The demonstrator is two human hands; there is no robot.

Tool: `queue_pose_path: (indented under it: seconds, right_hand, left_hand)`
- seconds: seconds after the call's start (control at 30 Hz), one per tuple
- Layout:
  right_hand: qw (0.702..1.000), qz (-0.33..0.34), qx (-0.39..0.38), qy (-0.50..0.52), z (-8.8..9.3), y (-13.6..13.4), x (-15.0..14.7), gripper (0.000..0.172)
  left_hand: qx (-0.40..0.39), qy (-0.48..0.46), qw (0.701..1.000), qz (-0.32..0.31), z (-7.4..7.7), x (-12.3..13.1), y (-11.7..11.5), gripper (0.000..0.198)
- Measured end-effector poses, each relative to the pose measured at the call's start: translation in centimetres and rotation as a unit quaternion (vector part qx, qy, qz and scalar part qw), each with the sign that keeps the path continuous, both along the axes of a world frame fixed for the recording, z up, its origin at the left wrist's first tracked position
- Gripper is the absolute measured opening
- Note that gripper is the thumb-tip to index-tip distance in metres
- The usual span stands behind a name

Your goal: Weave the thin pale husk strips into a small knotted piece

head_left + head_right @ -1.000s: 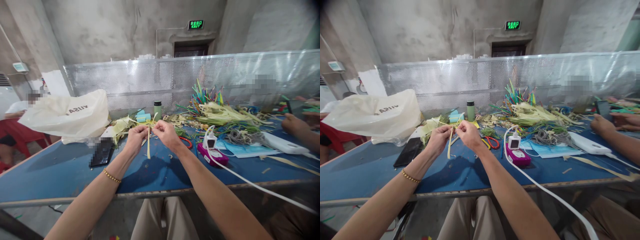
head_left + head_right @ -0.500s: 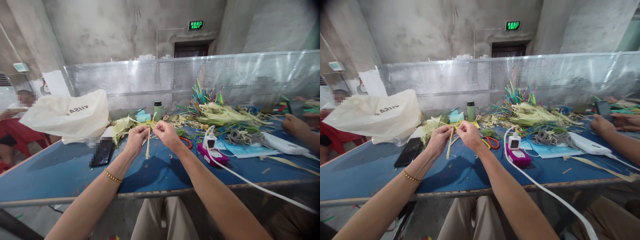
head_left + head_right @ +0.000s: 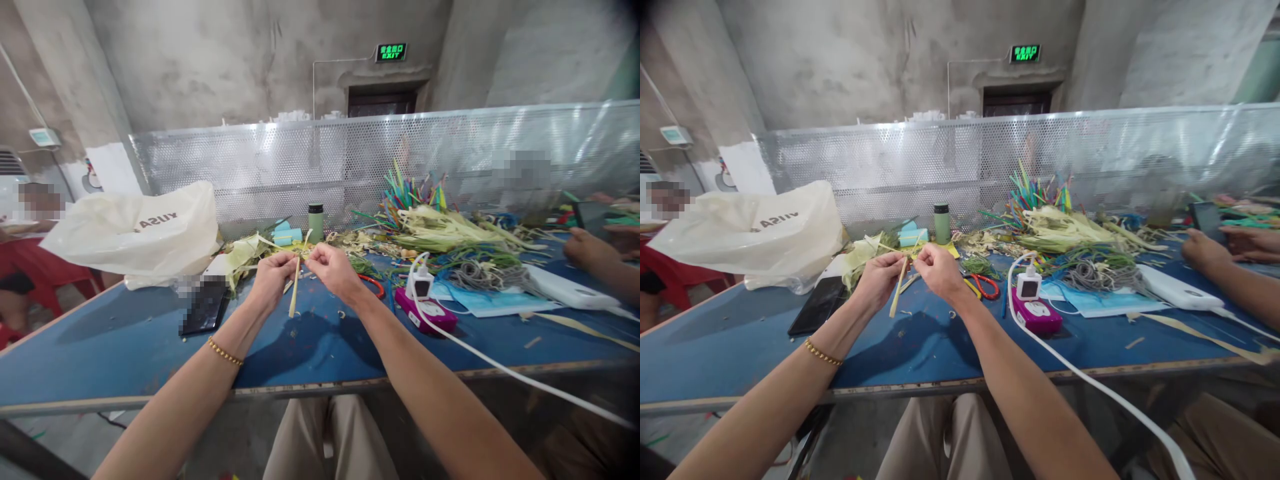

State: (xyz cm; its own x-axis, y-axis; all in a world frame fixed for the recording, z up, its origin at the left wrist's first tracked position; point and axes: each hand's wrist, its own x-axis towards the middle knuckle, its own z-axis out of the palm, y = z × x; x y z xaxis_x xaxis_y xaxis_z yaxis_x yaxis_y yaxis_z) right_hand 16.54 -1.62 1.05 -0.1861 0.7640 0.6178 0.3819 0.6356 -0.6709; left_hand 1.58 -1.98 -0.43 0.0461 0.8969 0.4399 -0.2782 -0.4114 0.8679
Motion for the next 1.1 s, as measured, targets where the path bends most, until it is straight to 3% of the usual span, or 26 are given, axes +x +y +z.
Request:
queue_pose_path:
  seconds: [0.1,0.2,0.27,0.37,0.47,0.83,0.93,1.1]
  right_hand:
    - [0.998,-0.039,0.045,-0.033,0.4,0.3,0.8,0.019]
    - [0.986,-0.094,0.132,-0.031,1.2,0.1,1.6,0.021]
    - [0.992,-0.040,0.108,-0.060,1.5,-0.3,1.8,0.024]
    - [0.994,0.076,0.004,-0.084,1.6,-0.7,1.7,0.022]
    - [0.988,0.129,-0.059,-0.055,1.3,-0.8,1.7,0.015]
    - [0.981,0.159,-0.112,-0.006,1.4,-0.8,1.1,0.021]
    - [0.984,0.134,-0.120,0.007,1.2,-0.5,1.2,0.026]
    - [0.996,0.066,-0.057,0.001,1.0,0.1,0.8,0.025]
  left_hand:
    - [0.016,0.059,0.998,-0.001,0.1,-0.4,0.2,0.017]
    - [0.003,0.141,0.988,-0.056,0.2,-0.7,0.0,0.019]
    - [-0.015,0.187,0.977,-0.097,0.3,-0.7,-0.4,0.019]
    - [-0.028,0.222,0.966,-0.127,0.4,-0.8,-1.0,0.021]
    - [-0.044,0.230,0.961,-0.151,0.6,-0.9,-1.3,0.022]
    - [-0.068,0.244,0.953,-0.167,0.7,-1.4,-0.8,0.015]
    - [-0.048,0.222,0.962,-0.154,1.0,-1.6,-0.9,0.019]
    - [-0.003,0.237,0.962,-0.137,1.4,-1.3,-1.4,0.019]
